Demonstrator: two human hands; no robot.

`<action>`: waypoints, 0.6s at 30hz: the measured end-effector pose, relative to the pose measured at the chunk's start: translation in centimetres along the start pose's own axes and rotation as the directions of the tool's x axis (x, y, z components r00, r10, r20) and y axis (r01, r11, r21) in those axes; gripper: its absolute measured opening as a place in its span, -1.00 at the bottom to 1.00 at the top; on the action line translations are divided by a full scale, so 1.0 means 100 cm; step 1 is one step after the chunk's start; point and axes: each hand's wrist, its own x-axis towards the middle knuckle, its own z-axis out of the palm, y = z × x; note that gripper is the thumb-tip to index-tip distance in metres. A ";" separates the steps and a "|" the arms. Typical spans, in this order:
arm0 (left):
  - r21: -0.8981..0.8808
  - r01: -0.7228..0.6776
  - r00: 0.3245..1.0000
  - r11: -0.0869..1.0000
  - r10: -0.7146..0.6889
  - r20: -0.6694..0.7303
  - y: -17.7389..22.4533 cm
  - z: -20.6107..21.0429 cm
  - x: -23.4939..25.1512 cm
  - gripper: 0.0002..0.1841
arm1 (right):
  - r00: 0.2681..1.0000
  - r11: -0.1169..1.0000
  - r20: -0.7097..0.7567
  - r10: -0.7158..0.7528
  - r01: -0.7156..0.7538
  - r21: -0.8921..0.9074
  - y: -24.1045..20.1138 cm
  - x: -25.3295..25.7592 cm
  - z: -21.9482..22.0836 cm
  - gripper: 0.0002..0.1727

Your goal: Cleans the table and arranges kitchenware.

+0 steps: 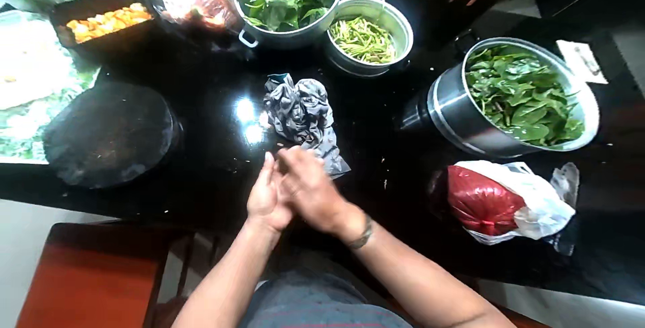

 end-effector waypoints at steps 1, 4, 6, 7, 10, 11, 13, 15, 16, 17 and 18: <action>-0.088 0.012 0.995 0.996 -0.021 -0.101 0.005 -0.002 -0.003 -0.31 | 0.994 0.988 0.101 -0.049 0.063 -0.141 -0.006 0.000 0.015 -0.33; -0.158 -0.084 0.947 0.984 0.029 -0.321 0.021 -0.013 -0.005 -0.47 | 0.980 0.934 0.166 -0.111 0.160 -0.320 -0.019 0.006 0.032 -0.34; -0.188 -0.133 0.948 0.973 0.069 -0.311 0.030 -0.029 -0.011 -0.49 | 0.986 0.936 0.103 -0.132 0.158 -0.313 -0.018 0.023 0.026 -0.47; -0.153 -0.141 0.964 0.978 0.100 -0.246 0.033 -0.045 -0.016 -0.45 | 0.992 0.947 0.081 -0.101 0.121 -0.297 -0.012 0.035 0.017 -0.52; 0.082 -0.165 0.986 0.983 0.162 0.048 0.038 -0.095 -0.043 -0.56 | 0.993 0.953 -0.053 0.105 -0.116 -0.281 0.036 0.087 -0.025 -0.43; 0.159 -0.146 0.984 0.976 0.127 0.125 0.037 -0.112 -0.057 -0.64 | 0.972 0.926 -0.104 0.209 -0.231 -0.299 0.057 0.104 -0.040 -0.36; 0.257 -0.024 0.991 0.966 -0.012 0.137 0.027 -0.139 -0.089 -0.68 | 0.897 0.850 -0.096 0.431 -0.440 -0.291 0.098 0.132 -0.062 -0.17; 0.218 0.153 0.988 0.964 -0.153 -0.017 0.004 -0.159 -0.112 -0.73 | 0.852 0.828 -0.008 0.524 -0.511 -0.229 0.135 0.146 -0.060 0.03; 0.163 0.228 0.970 0.960 -0.210 -0.122 -0.011 -0.167 -0.117 -0.74 | 0.854 0.837 0.033 0.520 -0.501 -0.219 0.146 0.148 -0.050 0.09; 0.112 0.289 0.942 0.951 -0.262 -0.210 -0.025 -0.173 -0.117 -0.70 | 0.875 0.853 0.039 0.482 -0.459 -0.250 0.153 0.147 -0.038 0.14; 0.049 0.342 0.903 0.938 -0.314 -0.292 -0.036 -0.175 -0.111 -0.64 | 0.908 0.876 0.030 0.418 -0.394 -0.280 0.155 0.144 -0.026 0.13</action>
